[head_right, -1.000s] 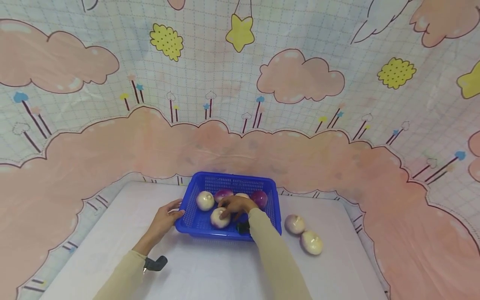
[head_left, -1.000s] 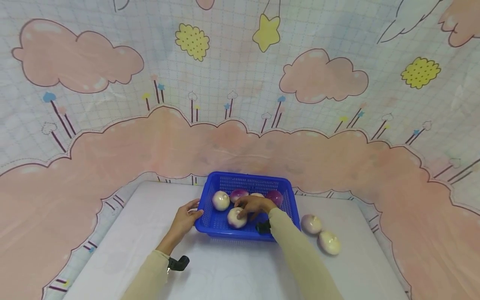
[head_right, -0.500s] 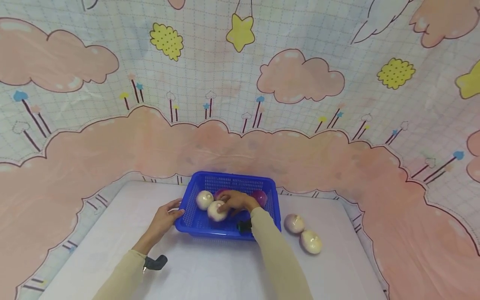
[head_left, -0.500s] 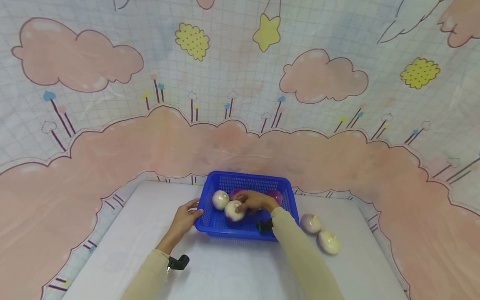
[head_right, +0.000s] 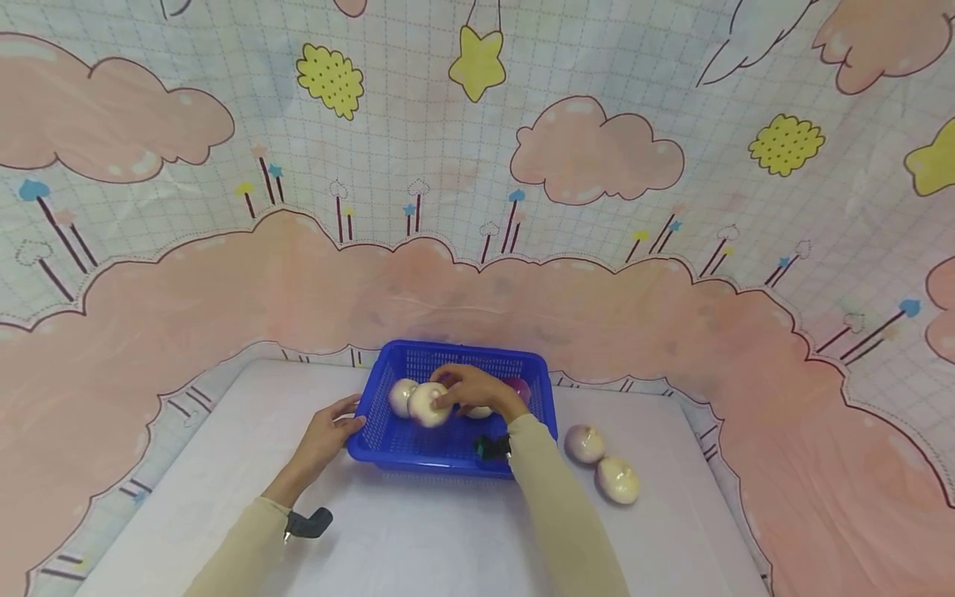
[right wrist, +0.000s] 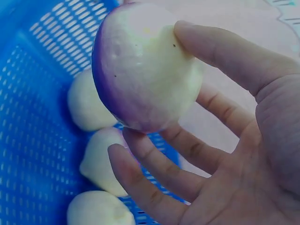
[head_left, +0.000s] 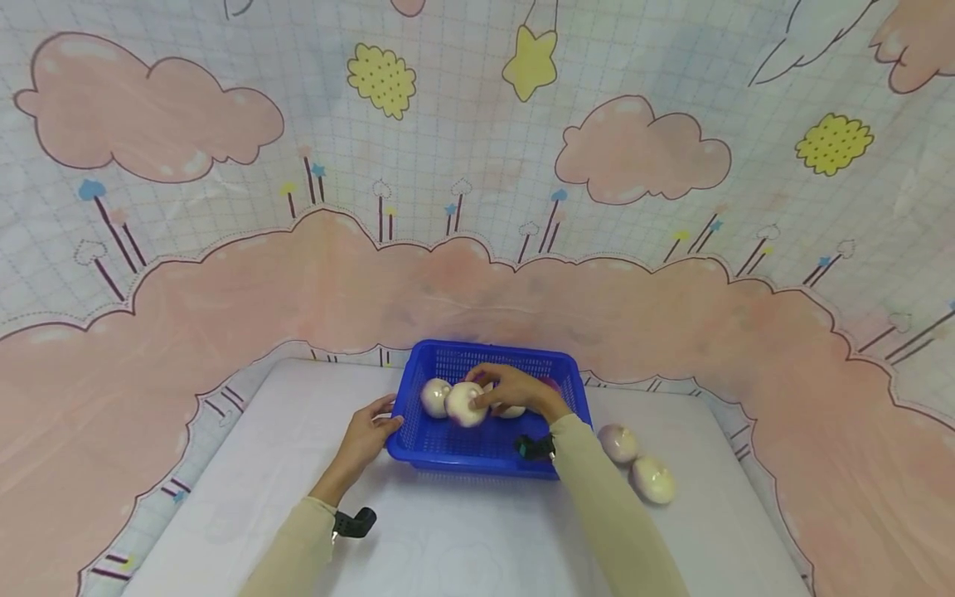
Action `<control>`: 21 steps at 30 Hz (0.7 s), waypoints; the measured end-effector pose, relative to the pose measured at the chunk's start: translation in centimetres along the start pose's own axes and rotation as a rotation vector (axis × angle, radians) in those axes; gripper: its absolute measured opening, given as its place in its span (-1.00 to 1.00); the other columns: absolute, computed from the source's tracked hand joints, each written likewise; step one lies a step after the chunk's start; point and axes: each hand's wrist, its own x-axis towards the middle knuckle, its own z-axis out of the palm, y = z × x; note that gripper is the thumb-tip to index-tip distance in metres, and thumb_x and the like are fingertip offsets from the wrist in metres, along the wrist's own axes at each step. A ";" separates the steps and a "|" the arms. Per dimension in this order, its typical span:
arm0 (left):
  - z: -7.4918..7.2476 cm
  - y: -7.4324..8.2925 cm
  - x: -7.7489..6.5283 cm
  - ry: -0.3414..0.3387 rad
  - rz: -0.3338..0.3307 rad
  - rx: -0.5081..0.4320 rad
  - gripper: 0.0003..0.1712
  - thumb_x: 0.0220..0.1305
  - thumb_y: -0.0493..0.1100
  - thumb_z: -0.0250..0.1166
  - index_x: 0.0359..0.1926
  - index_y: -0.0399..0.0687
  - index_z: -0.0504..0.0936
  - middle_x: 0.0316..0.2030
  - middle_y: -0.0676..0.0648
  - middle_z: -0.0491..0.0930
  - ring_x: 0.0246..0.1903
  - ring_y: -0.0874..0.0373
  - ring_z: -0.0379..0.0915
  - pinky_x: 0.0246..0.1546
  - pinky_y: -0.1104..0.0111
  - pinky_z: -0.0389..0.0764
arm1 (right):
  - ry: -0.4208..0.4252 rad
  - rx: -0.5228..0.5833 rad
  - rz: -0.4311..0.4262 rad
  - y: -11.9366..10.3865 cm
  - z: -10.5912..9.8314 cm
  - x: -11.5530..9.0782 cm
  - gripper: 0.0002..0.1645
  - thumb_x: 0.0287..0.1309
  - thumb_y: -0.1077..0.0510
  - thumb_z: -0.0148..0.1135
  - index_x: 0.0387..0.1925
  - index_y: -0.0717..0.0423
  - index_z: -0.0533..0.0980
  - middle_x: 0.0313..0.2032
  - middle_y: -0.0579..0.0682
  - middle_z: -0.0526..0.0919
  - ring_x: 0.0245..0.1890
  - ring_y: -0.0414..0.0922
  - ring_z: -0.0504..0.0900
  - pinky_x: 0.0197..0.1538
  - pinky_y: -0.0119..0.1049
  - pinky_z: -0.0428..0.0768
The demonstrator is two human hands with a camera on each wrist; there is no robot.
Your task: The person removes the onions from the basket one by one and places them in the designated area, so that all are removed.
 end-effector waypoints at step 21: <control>0.1 -0.3 0.1 0.006 0.023 -0.004 -0.36 0.36 -0.28 0.18 0.42 -0.25 0.26 0.22 -0.37 0.43 0.06 -0.12 0.58 -0.16 0.28 0.70 | 0.184 0.034 -0.016 -0.5 -1.4 -4.1 -0.47 0.06 0.03 0.46 0.08 -0.08 0.50 0.20 0.17 0.50 -0.01 0.04 0.58 -0.08 0.04 0.69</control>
